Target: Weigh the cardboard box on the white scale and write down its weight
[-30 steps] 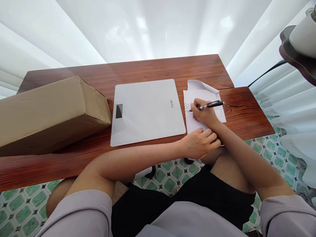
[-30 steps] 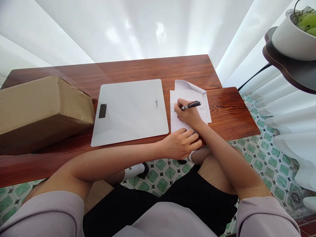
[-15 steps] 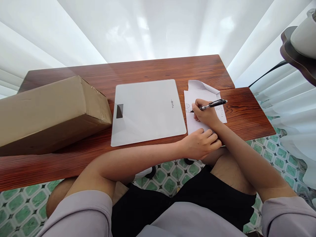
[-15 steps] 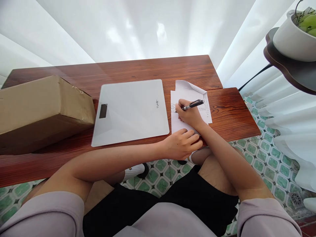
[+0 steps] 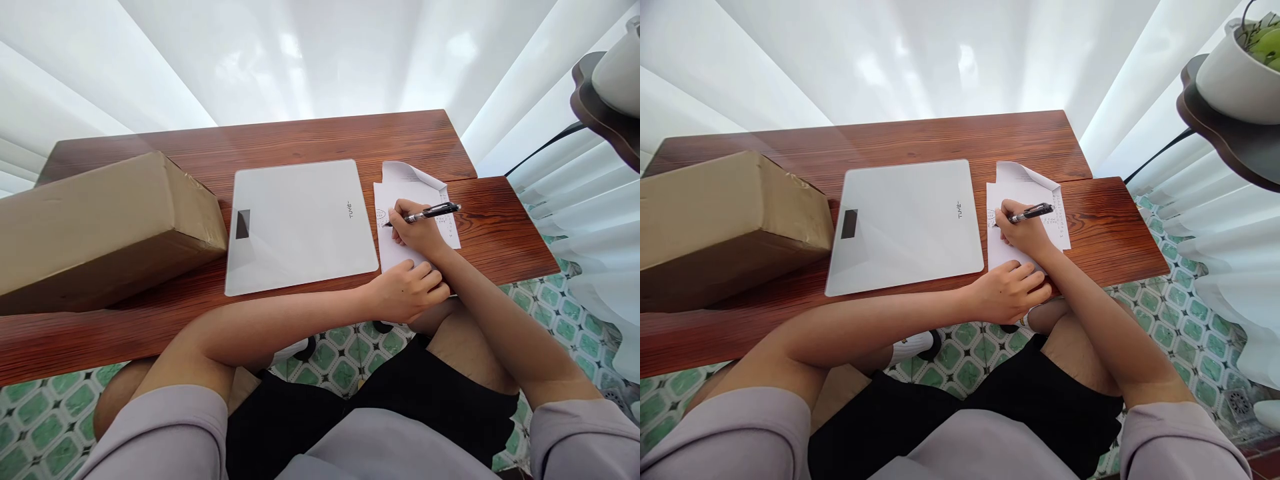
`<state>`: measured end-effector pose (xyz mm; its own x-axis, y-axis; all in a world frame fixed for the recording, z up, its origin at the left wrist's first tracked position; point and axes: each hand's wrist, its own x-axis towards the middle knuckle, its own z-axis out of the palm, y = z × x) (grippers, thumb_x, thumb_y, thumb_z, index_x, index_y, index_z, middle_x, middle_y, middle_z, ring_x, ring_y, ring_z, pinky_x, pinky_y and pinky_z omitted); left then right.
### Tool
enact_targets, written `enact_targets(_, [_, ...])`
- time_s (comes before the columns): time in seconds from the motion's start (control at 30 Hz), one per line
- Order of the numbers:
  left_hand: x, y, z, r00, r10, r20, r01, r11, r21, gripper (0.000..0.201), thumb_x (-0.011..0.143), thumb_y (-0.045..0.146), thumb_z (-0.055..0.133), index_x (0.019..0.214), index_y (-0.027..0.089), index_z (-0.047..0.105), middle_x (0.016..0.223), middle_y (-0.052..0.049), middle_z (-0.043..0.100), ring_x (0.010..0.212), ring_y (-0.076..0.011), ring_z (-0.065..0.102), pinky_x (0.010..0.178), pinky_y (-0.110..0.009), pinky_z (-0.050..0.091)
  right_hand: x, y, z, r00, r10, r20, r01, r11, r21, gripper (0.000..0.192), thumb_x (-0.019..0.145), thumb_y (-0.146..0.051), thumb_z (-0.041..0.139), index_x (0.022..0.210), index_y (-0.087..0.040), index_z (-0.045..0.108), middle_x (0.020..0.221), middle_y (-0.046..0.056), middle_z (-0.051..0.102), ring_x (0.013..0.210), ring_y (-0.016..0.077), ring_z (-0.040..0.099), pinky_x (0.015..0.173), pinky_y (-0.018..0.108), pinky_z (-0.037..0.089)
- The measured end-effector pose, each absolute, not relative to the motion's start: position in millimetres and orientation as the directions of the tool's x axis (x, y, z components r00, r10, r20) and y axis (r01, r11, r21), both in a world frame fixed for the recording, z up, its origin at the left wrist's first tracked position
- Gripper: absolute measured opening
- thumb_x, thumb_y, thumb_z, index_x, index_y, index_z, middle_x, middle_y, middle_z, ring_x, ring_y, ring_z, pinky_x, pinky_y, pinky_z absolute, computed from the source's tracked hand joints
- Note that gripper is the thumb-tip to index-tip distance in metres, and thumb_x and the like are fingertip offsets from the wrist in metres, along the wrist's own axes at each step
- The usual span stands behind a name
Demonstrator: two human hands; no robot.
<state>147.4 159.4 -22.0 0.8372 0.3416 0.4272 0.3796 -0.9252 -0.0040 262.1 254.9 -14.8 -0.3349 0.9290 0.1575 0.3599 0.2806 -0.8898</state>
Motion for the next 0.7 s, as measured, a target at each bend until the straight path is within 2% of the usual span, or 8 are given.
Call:
enact_targets(0.33, [147,159,-18,0.862,0.354,0.363,0.378,-0.926,0.006,0.024,0.097,0.020,0.046,0.114,0.012,0.059,0.105,-0.012,0.059,0.091,-0.0247,0.049,0.067,-0.038,0.027,261,254,-16,-0.322,0.937,0.137,0.363,0.256,-0.896,0.036,0.096,-0.031,0.057,0.065,-0.023,0.040,0.048,-0.004,0.054,0.039,0.0132,0.052,0.044,0.027,0.044])
enact_targets(0.47, [147,159,-17,0.869,0.358,0.342,0.378,-0.926,0.011,0.028,0.097,0.019,0.043,0.118,0.011,0.059,0.107,-0.012,0.059,0.091,-0.0248,0.049,0.067,-0.038,0.027,264,252,-12,-0.236,0.940,0.246,0.372,0.321,-0.871,0.040,0.100,-0.042,0.057,0.068,-0.024,0.040,0.050,-0.003,0.056,0.041,0.0144,0.053,0.047,0.029,0.045])
enact_targets(0.57, [147,160,-16,0.880,0.360,0.311,0.374,-0.927,0.015,0.029,0.098,0.017,0.039,0.119,0.011,0.060,0.106,-0.013,0.059,0.090,-0.0249,0.049,0.067,-0.038,0.026,272,256,-6,-0.208,0.914,0.348,0.475,0.405,-0.781,0.038,0.104,-0.048,0.055,0.075,-0.024,0.044,0.057,-0.001,0.059,0.051,0.0164,0.057,0.056,0.031,0.045])
enact_targets(0.7, [147,160,-16,0.881,0.358,0.310,0.372,-0.928,0.016,0.026,0.096,0.014,0.041,0.114,0.011,0.059,0.105,-0.013,0.059,0.089,-0.0251,0.049,0.067,-0.038,0.027,292,271,-6,-0.361,0.815,0.454,0.631,0.571,-0.525,0.024,0.102,-0.045,0.060,0.095,-0.024,0.056,0.080,0.004,0.064,0.071,0.0216,0.060,0.067,0.034,0.044])
